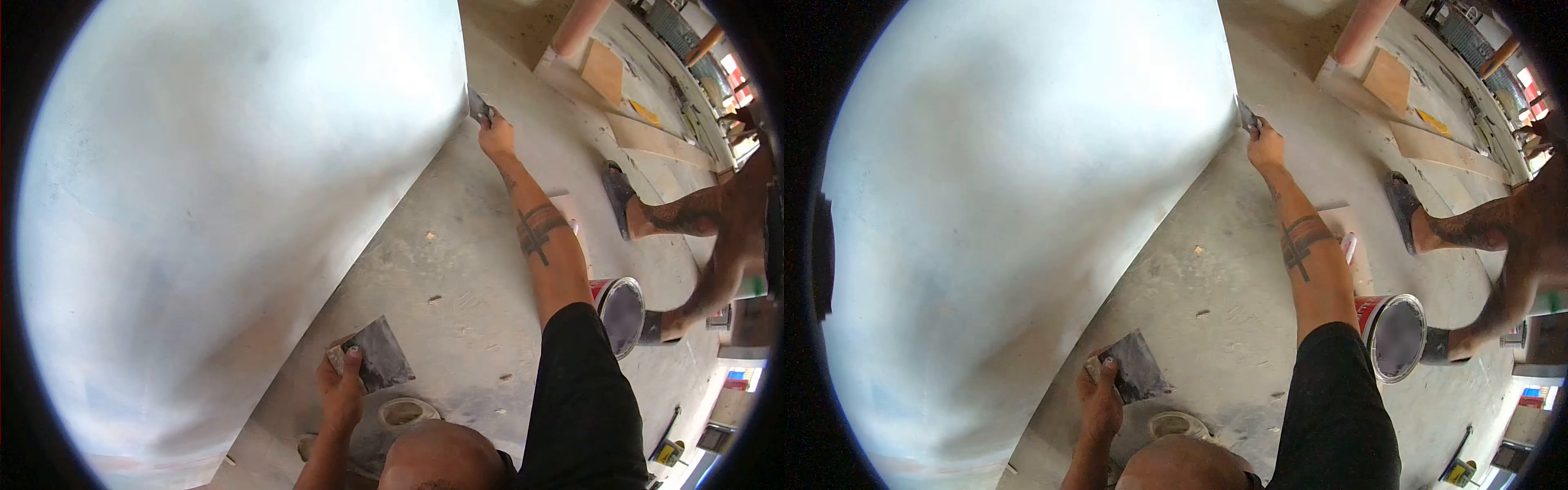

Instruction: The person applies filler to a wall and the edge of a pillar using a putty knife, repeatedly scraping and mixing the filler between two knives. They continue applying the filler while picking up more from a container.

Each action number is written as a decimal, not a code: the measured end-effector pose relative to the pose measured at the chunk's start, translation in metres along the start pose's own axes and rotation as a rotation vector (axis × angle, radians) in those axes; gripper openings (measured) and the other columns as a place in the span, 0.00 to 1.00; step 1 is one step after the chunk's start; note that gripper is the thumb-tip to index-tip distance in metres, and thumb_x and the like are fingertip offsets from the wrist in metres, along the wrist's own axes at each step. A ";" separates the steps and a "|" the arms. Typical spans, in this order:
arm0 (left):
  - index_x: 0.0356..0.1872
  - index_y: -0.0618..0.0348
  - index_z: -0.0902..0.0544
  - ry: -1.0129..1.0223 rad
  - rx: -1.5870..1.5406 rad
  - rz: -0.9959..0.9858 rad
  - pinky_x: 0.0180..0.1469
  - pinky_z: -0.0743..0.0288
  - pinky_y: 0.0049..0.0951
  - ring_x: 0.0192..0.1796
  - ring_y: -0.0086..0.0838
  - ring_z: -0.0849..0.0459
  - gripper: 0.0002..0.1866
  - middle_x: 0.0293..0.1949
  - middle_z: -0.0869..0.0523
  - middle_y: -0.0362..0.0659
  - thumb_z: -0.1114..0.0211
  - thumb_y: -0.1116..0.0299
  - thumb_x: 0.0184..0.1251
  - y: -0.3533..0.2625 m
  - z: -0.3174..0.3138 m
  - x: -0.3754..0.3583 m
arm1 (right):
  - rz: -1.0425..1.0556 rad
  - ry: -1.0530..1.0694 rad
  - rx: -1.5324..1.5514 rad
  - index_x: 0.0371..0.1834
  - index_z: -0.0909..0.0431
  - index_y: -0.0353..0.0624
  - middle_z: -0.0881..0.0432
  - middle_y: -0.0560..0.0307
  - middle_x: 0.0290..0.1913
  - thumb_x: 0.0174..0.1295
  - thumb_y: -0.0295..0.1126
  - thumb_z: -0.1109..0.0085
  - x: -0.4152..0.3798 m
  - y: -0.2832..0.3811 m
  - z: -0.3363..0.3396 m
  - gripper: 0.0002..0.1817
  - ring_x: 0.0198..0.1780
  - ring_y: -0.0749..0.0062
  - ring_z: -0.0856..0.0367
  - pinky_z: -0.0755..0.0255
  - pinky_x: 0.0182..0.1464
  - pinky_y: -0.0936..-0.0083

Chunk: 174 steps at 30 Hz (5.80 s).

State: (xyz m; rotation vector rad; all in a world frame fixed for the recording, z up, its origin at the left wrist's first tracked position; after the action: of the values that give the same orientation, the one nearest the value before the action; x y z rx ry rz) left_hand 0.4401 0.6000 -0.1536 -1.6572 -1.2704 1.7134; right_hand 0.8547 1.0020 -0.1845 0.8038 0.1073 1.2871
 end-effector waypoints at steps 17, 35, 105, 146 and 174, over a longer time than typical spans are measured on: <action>0.52 0.61 0.23 -0.031 -0.312 0.164 0.49 0.18 0.34 0.46 0.30 0.15 0.15 0.48 0.17 0.44 0.36 0.63 0.73 0.007 -0.008 -0.003 | 0.090 -0.068 0.254 0.59 0.23 0.33 0.17 0.31 0.49 0.69 0.25 0.47 -0.141 0.080 0.086 0.17 0.50 0.40 0.15 0.22 0.51 0.59; 0.61 0.63 0.26 0.594 -0.729 -0.024 0.57 0.18 0.46 0.54 0.42 0.14 0.21 0.53 0.16 0.51 0.41 0.60 0.76 -0.076 -0.076 0.002 | 1.146 0.314 -0.010 0.64 0.22 0.76 0.28 0.59 0.68 0.46 0.39 0.30 -0.342 0.303 0.233 0.36 0.55 0.63 0.25 0.30 0.53 0.68; 0.56 0.61 0.25 -0.080 -0.232 -0.445 0.57 0.27 0.30 0.51 0.31 0.21 0.17 0.50 0.21 0.45 0.40 0.63 0.73 0.006 -0.149 -0.198 | -0.003 -0.009 1.593 0.76 0.45 0.41 0.36 0.48 0.69 0.71 0.25 0.50 -0.371 0.144 0.349 0.31 0.67 0.65 0.34 0.36 0.69 0.62; 0.61 0.65 0.22 0.180 -0.269 -0.282 0.63 0.28 0.36 0.55 0.35 0.18 0.20 0.53 0.15 0.48 0.42 0.75 0.69 0.012 -0.125 -0.147 | -0.750 0.529 1.309 0.58 0.25 0.47 0.21 0.58 0.48 0.73 0.45 0.44 -0.368 0.063 0.285 0.18 0.43 0.73 0.22 0.28 0.41 0.78; 0.49 0.59 0.21 0.380 -0.732 -0.004 0.42 0.18 0.31 0.42 0.24 0.16 0.17 0.43 0.15 0.42 0.37 0.55 0.75 -0.013 -0.157 -0.160 | -0.308 0.808 1.105 0.38 0.34 0.50 0.34 0.64 0.30 0.74 0.52 0.51 -0.399 0.001 0.219 0.18 0.29 0.74 0.36 0.40 0.32 0.76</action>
State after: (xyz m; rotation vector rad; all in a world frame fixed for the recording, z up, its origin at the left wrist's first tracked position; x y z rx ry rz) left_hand 0.6148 0.5232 -0.0342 -2.2210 -1.8065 0.8799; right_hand 0.8364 0.5471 -0.1654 1.0531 1.6311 1.1303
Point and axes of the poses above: each hand's wrist, its own x-axis towards the middle knuckle, its own z-axis out of the back of the hand, y = z × x, the point moved 9 cm from there along x, towards the middle knuckle
